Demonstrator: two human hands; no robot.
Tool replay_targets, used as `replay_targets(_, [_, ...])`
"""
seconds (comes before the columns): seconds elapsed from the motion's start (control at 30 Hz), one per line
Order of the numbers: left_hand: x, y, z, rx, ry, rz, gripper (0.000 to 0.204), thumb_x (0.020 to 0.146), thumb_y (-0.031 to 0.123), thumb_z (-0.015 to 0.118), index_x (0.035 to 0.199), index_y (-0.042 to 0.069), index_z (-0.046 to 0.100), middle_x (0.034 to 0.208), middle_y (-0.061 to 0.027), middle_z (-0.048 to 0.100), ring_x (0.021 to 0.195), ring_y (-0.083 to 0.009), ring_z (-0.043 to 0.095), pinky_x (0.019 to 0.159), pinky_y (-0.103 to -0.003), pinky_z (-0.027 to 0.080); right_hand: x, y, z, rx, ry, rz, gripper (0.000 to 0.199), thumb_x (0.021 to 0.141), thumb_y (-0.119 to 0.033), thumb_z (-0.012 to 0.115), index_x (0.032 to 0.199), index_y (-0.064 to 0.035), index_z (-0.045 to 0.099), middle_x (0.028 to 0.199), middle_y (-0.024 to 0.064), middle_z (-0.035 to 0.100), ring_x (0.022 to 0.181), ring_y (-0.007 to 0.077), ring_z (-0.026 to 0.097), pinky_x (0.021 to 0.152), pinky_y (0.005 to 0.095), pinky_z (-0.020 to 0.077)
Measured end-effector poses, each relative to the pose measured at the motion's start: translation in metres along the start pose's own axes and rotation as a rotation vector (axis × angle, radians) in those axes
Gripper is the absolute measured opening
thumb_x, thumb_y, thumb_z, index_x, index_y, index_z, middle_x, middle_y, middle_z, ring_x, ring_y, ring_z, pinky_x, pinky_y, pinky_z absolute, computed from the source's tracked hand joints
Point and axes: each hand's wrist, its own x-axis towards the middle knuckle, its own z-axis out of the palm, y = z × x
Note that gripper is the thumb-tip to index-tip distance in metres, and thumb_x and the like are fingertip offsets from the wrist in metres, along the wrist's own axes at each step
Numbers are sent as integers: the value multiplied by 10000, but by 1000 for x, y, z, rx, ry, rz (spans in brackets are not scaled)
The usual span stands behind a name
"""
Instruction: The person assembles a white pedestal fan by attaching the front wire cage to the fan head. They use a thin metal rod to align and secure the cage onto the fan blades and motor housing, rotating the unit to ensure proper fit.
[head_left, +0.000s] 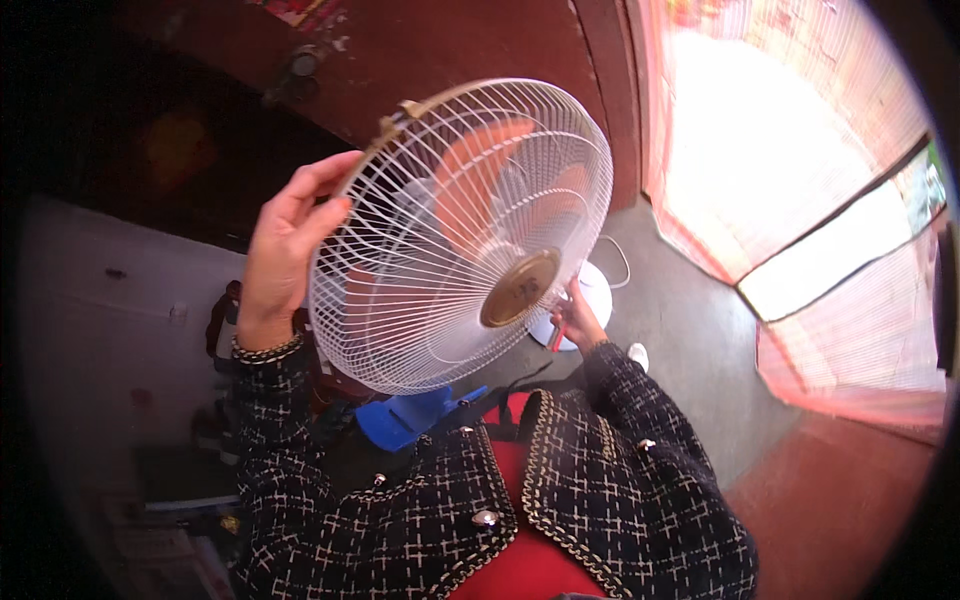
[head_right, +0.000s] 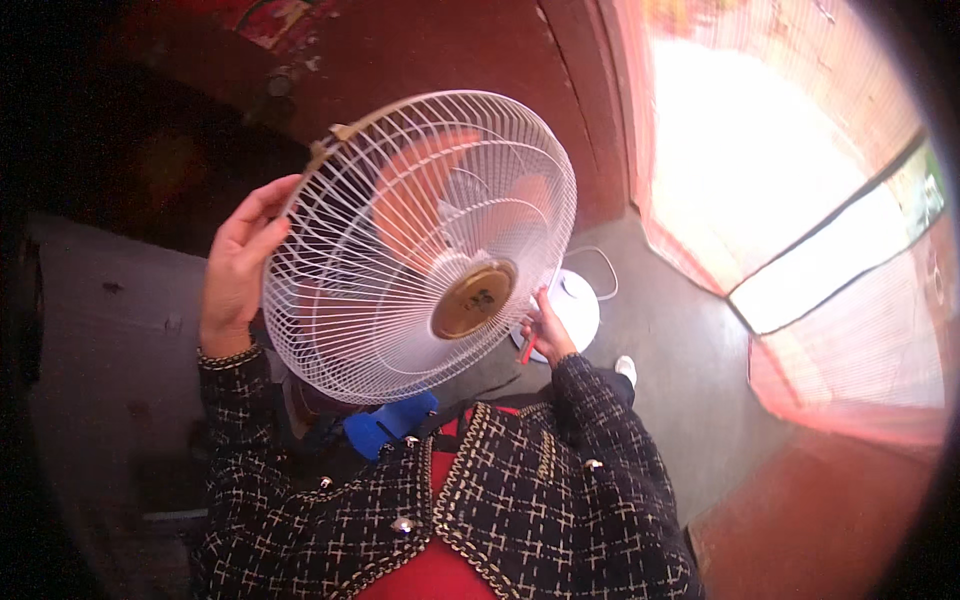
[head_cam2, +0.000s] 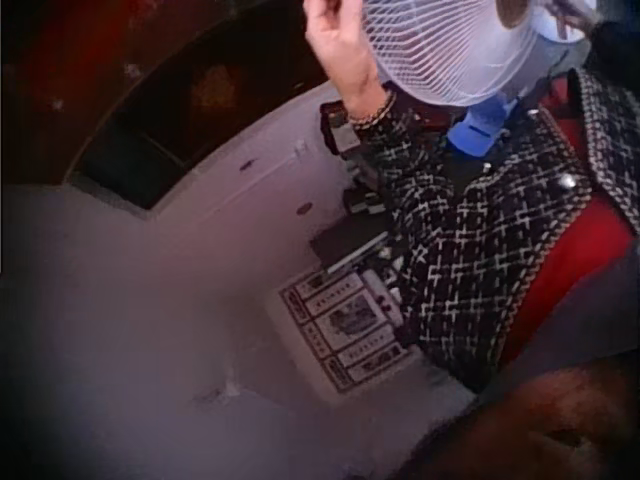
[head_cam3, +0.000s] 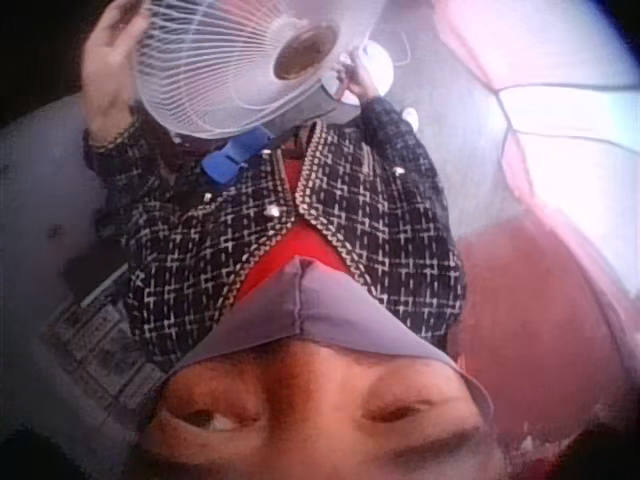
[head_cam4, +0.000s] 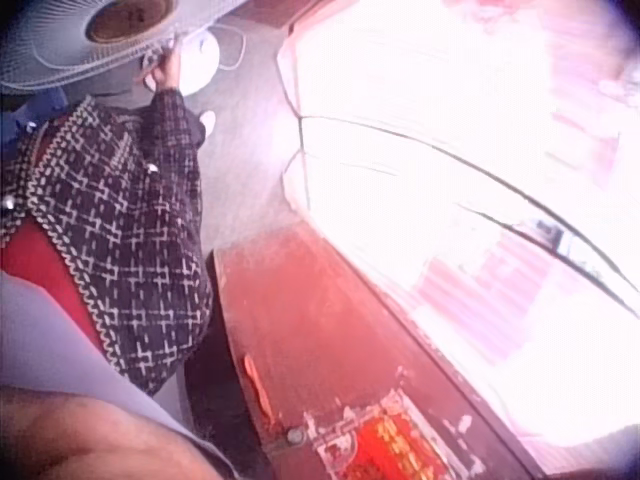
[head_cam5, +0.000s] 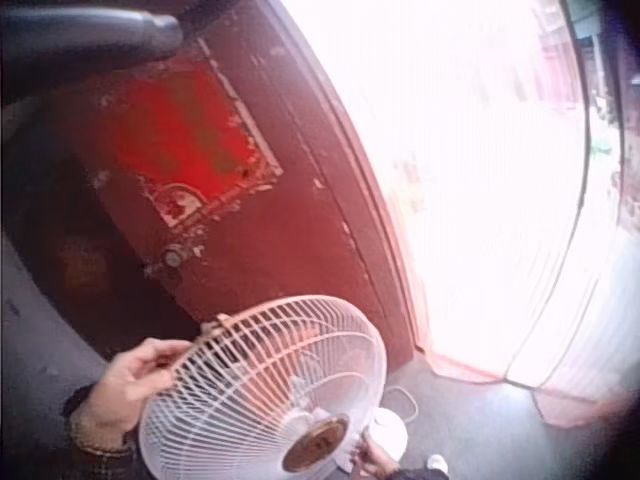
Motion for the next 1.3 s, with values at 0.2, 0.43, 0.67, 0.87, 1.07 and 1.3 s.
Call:
replay_targets(0.2, [-5, -3, 0, 80, 102, 97, 353, 919, 15, 553, 1268, -37, 531, 1185, -52, 560, 1046, -104, 557, 918, -234, 443, -2, -7, 4, 15, 46, 31, 489, 897, -592, 537, 1183, -205, 442, 883, 21, 447, 714, 118, 436, 515, 221, 398])
replay_targets(0.43, [-11, 3, 7, 153, 100, 167, 304, 917, -4, 537, 1216, -55, 564, 1179, -65, 551, 1081, -137, 564, 929, -248, 449, -5, -12, 7, 18, 13, -4, 519, 892, -617, 518, 1220, -223, 438, 1114, 86, 562, 816, 129, 511, 522, 204, 406])
replay_targets(0.67, [-6, 9, 10, 301, 111, 193, 283, 899, 4, 556, 1175, -35, 601, 1116, -55, 572, 1031, -132, 567, 891, -265, 458, -6, -12, 6, 22, 49, 2, 535, 885, -632, 513, 1258, -258, 425, 1084, 57, 559, 739, 114, 479, 512, 194, 392])
replay_targets(0.87, [-23, -6, 10, 391, 112, 317, 396, 901, 42, 571, 1291, -7, 527, 1246, -98, 510, 1133, -170, 532, 944, -311, 446, -1, -10, -5, 18, 28, 14, 493, 880, -624, 533, 1204, -262, 454, 996, 35, 548, 702, 111, 456, 510, 207, 387])
replay_targets(1.07, [-53, -28, -18, 265, 142, 199, 389, 938, 34, 536, 1315, -46, 481, 1312, -104, 481, 1189, -176, 512, 989, -310, 449, 6, -16, -5, -59, 48, -56, 628, 843, -677, 533, 1239, -202, 420, 1217, 101, 482, 900, 192, 513, 524, 208, 431])
replay_targets(1.3, [-99, -64, -29, 1, 138, 90, 416, 923, 24, 534, 1332, -22, 476, 1328, -131, 512, 1211, -217, 529, 1037, -348, 429, 13, -22, -30, -6, 80, -33, 702, 797, -679, 598, 1241, -189, 363, 1184, 131, 476, 889, 238, 518, 512, 228, 434])
